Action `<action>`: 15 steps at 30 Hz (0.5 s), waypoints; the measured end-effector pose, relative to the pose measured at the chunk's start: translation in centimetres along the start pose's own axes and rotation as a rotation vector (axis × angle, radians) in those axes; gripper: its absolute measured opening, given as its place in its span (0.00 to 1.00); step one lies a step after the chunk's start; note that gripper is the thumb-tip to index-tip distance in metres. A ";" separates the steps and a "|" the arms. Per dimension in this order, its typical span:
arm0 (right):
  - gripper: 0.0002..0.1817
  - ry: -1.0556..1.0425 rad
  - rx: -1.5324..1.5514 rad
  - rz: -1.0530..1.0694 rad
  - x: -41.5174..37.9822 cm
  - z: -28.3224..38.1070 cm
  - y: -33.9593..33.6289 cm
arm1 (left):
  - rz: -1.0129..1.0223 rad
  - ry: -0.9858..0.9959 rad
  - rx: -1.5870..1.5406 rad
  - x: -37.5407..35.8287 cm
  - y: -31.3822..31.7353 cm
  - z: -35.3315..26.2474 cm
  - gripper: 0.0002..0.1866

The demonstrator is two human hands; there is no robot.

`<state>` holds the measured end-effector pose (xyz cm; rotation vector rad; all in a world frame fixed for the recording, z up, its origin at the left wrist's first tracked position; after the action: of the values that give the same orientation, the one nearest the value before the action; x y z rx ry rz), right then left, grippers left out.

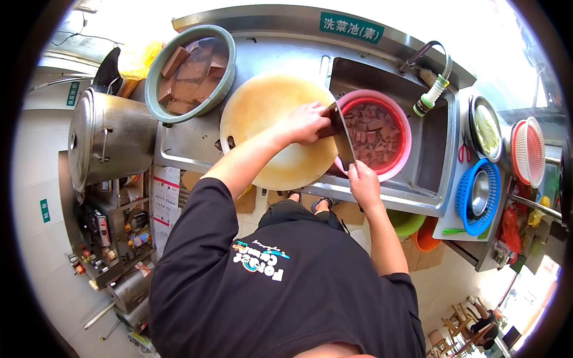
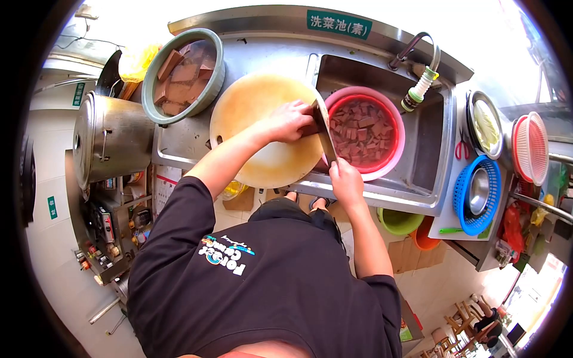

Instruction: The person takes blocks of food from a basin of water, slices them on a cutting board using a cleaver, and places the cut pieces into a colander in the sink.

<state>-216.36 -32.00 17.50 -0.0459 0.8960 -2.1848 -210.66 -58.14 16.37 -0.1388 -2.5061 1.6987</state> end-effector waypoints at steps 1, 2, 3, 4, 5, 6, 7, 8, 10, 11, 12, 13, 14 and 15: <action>0.12 0.010 -0.040 0.046 0.3 -0.7 0.3 | -0.003 0.002 0.001 0.0 0.1 0.0 0.15; 0.12 0.008 -0.042 0.045 0.1 -0.4 0.2 | -0.035 0.010 -0.016 -0.1 0.0 -0.1 0.14; 0.12 0.016 0.011 0.015 -0.1 0.0 0.1 | -0.068 0.014 -0.032 -0.2 0.0 0.1 0.12; 0.12 0.035 0.064 -0.007 -0.6 0.2 0.2 | -0.066 0.004 -0.038 -0.5 0.2 0.1 0.12; 0.12 0.041 0.062 0.004 -0.9 -0.2 0.4 | -0.060 -0.002 -0.043 -0.7 0.2 0.0 0.12; 0.12 0.040 0.057 0.028 -0.4 -0.6 0.6 | -0.059 0.000 -0.039 -0.5 0.0 0.1 0.11; 0.12 0.038 0.052 0.047 0.1 -0.9 0.6 | -0.062 0.002 -0.038 -0.5 0.1 0.2 0.11; 0.13 0.002 -0.019 0.073 0.4 -0.6 0.4 | -0.059 0.009 -0.039 -0.6 0.2 0.2 0.11; 0.13 -0.002 -0.001 0.037 -0.1 0.4 0.1 | -0.060 0.016 -0.035 -0.4 0.2 0.5 0.11; 0.13 -0.001 0.018 0.011 -0.3 0.7 0.2 | -0.110 0.026 -0.060 -0.6 0.1 0.5 0.11; 0.13 0.060 0.121 0.017 -0.5 0.2 0.7 | -0.155 0.032 -0.092 -1.0 0.2 0.2 0.11; 0.13 0.063 0.121 0.022 -0.4 0.0 1.0 | -0.153 0.028 -0.096 -1.2 0.3 0.2 0.11; 0.13 0.056 0.089 0.048 -0.1 -0.2 1.2 | -0.122 0.023 -0.057 -1.2 0.4 0.4 0.11; 0.13 0.049 0.056 0.072 0.3 -0.4 1.2 | -0.092 0.020 -0.017 -1.1 0.4 0.5 0.11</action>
<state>-215.94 -32.52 16.46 0.0658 0.8498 -2.1509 -209.60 -58.59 15.78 -0.0408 -2.4723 1.6342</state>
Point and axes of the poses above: each hand's wrist, its own x-axis towards the middle knuckle, its own y-axis out of the palm, z = x × y, the point moved 1 cm from there along x, towards the middle knuckle, and after that the axes turned 5 degrees about y, right-handed, at the moved point
